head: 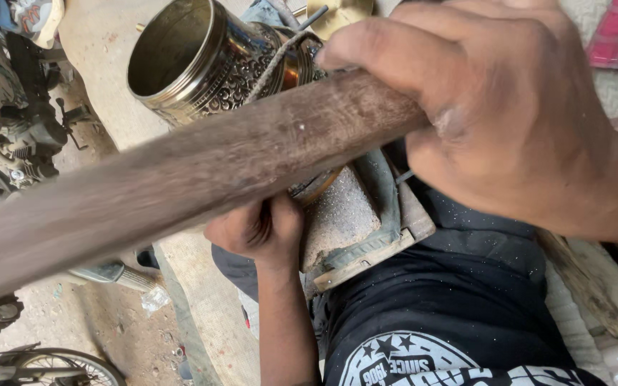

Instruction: The person uses a chisel and a wooden mallet to engrave decorative patterns on a brass vessel. They repeatedly strike the chisel along the vessel's surface to create intricate designs.

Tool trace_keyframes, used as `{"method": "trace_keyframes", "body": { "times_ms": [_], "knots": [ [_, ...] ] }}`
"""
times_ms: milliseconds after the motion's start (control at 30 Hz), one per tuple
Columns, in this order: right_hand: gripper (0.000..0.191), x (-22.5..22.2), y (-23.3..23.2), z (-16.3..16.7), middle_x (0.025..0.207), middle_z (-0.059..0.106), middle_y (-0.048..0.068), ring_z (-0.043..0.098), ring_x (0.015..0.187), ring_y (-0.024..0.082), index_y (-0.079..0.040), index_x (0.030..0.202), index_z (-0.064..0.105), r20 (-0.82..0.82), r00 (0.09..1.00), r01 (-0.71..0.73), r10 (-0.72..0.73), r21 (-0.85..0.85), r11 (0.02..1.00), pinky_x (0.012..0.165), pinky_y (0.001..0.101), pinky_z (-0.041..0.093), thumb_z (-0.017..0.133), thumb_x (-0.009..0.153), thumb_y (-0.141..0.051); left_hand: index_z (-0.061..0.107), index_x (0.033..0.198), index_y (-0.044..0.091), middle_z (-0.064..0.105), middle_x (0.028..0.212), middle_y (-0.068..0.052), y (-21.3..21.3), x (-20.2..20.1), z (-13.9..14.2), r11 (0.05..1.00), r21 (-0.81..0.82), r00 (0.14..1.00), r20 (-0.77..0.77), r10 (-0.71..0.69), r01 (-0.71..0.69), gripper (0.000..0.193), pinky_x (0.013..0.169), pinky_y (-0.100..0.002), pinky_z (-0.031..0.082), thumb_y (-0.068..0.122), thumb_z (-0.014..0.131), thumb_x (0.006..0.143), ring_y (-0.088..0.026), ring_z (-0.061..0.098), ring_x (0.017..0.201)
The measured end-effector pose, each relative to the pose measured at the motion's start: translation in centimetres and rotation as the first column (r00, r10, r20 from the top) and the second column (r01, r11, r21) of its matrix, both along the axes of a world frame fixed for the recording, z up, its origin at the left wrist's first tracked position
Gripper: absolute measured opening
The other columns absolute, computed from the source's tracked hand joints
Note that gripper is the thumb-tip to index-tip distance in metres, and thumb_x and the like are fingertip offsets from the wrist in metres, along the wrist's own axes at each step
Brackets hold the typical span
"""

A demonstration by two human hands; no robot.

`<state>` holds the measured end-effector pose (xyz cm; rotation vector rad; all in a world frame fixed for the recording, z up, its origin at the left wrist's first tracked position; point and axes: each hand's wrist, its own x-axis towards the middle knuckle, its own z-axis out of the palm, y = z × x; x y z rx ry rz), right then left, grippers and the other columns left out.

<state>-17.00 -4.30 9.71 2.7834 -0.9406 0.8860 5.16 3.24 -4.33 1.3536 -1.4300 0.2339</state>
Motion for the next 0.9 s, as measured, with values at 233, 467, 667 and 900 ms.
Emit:
{"method": "trace_keyframes", "body": {
  "times_ms": [233, 467, 667, 900],
  "knots": [
    [0.046, -1.9, -0.7, -1.3, 0.079, 0.067, 0.015, 0.059, 0.052, 0.023, 0.004, 0.127, 0.070, -0.149, 0.982, 0.136, -0.116, 0.130, 0.982, 0.049, 0.0323, 0.048, 0.076, 0.081, 0.004, 0.057, 0.145, 0.010, 0.077, 0.098, -0.015, 0.1, 0.4, 0.9, 0.960, -0.015, 0.958, -0.056, -0.281, 0.281, 0.062, 0.084, -0.027, 0.065, -0.023, 0.053, 0.093, -0.020, 0.079, 0.087],
    [0.030, -1.5, -0.6, -3.3, 0.087, 0.070, 0.011, 0.065, 0.067, 0.021, 0.002, 0.117, 0.071, 0.121, 0.992, -0.043, 0.027, 0.130, 0.991, 0.060, 0.0322, 0.049, 0.078, 0.088, 0.002, 0.061, 0.141, 0.010, 0.077, 0.096, -0.012, 0.6, 0.7, 0.3, 0.963, -0.003, 0.961, -0.060, -0.270, 0.270, 0.058, 0.084, -0.026, 0.063, -0.021, 0.053, 0.092, -0.018, 0.079, 0.085],
    [0.016, -1.1, -0.9, -3.5, 0.094, 0.073, 0.008, 0.070, 0.080, 0.020, 0.000, 0.109, 0.073, 0.151, 0.983, -0.103, 0.100, 0.015, 0.995, 0.069, 0.0321, 0.050, 0.079, 0.094, 0.000, 0.068, 0.119, 0.009, 0.072, 0.081, -0.008, 0.8, 0.9, 0.2, 0.990, 0.003, 0.990, -0.003, -0.140, 0.140, 0.047, 0.073, -0.022, 0.054, -0.018, 0.056, 0.083, -0.014, 0.069, 0.067],
    [0.024, -1.3, -0.6, -5.0, 0.103, 0.071, 0.007, 0.070, 0.088, 0.015, -0.001, 0.123, 0.068, 0.283, 0.955, -0.137, 0.086, 0.162, 0.977, 0.073, 0.0246, 0.051, 0.071, 0.100, 0.002, 0.070, 0.090, -0.002, 0.065, 0.066, -0.007, 0.7, 0.9, 0.2, 0.996, 0.003, 0.995, -0.049, -0.088, 0.088, 0.017, 0.068, -0.022, 0.051, -0.012, 0.061, 0.079, -0.011, 0.059, 0.060]
  ]
}}
